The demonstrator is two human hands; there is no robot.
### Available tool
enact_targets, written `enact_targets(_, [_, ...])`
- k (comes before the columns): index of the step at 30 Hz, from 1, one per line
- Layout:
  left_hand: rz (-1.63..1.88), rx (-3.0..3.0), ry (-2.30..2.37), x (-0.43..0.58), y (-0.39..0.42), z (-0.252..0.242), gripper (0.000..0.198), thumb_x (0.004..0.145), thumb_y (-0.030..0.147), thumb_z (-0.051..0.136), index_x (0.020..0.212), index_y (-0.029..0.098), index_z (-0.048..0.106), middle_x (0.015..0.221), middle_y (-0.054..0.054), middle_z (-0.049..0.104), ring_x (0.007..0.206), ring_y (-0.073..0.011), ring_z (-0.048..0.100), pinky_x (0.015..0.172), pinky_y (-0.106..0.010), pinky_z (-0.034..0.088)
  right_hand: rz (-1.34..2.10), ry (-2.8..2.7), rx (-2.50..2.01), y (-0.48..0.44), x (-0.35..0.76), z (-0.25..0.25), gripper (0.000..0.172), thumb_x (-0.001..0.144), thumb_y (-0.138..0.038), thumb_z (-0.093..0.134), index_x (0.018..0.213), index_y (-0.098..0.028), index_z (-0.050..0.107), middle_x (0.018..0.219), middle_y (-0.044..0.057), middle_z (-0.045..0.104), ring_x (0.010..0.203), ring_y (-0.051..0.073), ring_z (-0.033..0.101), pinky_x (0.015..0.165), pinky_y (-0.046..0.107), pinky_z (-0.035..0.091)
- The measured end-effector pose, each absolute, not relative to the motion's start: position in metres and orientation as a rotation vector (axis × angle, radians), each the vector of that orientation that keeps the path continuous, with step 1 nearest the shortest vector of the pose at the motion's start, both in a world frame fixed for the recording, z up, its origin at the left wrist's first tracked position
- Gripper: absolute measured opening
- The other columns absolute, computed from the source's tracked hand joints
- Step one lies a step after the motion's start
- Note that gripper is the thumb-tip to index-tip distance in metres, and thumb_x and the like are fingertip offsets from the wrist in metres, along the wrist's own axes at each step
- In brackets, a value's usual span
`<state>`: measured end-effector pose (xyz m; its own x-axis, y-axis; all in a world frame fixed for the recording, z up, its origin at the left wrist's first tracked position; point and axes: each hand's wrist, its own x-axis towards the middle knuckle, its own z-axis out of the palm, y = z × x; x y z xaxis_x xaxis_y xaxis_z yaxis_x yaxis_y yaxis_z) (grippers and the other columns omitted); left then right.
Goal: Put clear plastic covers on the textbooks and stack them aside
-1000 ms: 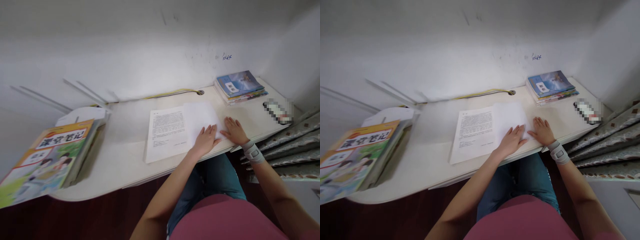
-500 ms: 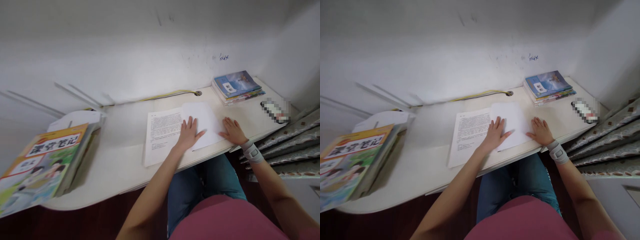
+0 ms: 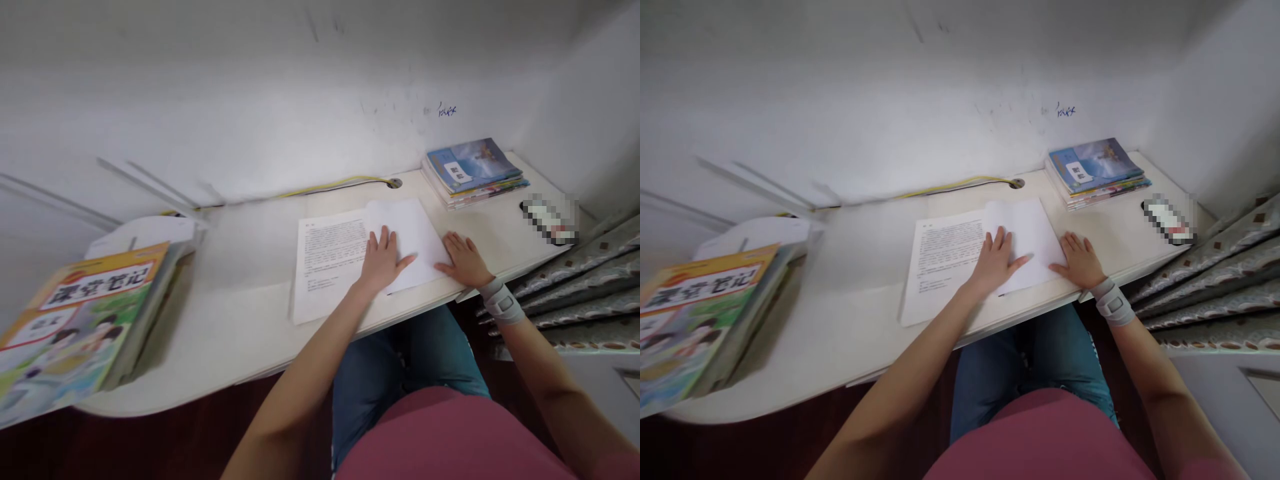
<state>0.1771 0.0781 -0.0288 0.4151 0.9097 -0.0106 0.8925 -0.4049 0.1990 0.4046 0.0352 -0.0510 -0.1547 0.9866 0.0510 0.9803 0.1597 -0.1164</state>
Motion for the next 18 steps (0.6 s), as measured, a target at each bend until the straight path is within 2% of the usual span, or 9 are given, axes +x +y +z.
enact_targets(5, [0.228,2.477,1.549,0.147,0.084,-0.034,0.080,0.090,0.064,0.023,0.148,0.010,0.020,0.155,-0.019,0.016,0.143,-0.0318,0.015,0.112,-0.047,0.024,0.027,-2.304,-1.922,0.036,0.408,-0.055,0.072,0.089,-0.057,0.037,0.141,-0.007,0.037,0.148,0.020,0.034,0.139,0.028,0.028,0.110,0.050,0.023])
enact_targets(7, [0.280,2.405,1.714,0.118,0.086,-0.038,0.077,0.091,0.062,0.023,0.148,0.011,0.020,0.155,-0.020,0.018,0.142,-0.0329,0.017,0.111,-0.050,0.023,0.007,-2.315,-1.910,0.036,0.411,-0.057,0.070,0.090,-0.057,0.037,0.140,-0.008,0.038,0.148,0.020,0.036,0.139,0.028,0.029,0.110,0.049,0.023])
enact_targets(9, [0.310,2.318,1.942,0.084,0.085,-0.044,0.077,0.091,0.060,0.026,0.147,0.008,0.025,0.153,-0.022,0.021,0.141,-0.0374,0.018,0.111,-0.054,0.020,-0.003,-2.314,-1.925,0.035,0.411,-0.057,0.069,0.089,-0.055,0.039,0.139,-0.007,0.039,0.147,0.020,0.036,0.138,0.028,0.030,0.110,0.049,0.024])
enact_targets(11, [0.326,2.245,2.079,0.052,0.081,-0.051,0.076,0.091,0.058,0.027,0.145,0.005,0.029,0.151,-0.024,0.025,0.140,-0.0390,0.021,0.109,-0.055,0.023,-0.028,-2.302,-1.933,0.033,0.403,-0.053,0.065,0.090,-0.050,0.040,0.139,-0.007,0.040,0.149,0.021,0.033,0.139,0.030,0.028,0.109,0.050,0.024])
enact_targets(15, [0.377,2.186,2.110,0.014,0.063,-0.061,0.073,0.092,0.053,0.023,0.142,-0.001,0.030,0.147,-0.027,0.032,0.139,-0.0355,0.027,0.108,-0.051,0.027,-0.055,-2.380,-1.715,0.028,0.357,-0.041,0.051,0.094,-0.035,0.034,0.139,-0.013,0.042,0.152,0.015,0.030,0.141,0.027,0.025,0.112,0.050,0.019])
enact_targets(18, [0.429,2.130,2.125,0.005,0.049,-0.063,0.072,0.093,0.050,0.020,0.144,-0.001,0.026,0.147,-0.025,0.034,0.139,-0.0331,0.028,0.110,-0.052,0.026,0.024,-2.507,-1.523,0.028,0.316,-0.035,0.052,0.097,-0.041,0.030,0.140,-0.015,0.041,0.150,0.014,0.034,0.139,0.026,0.028,0.112,0.050,0.020])
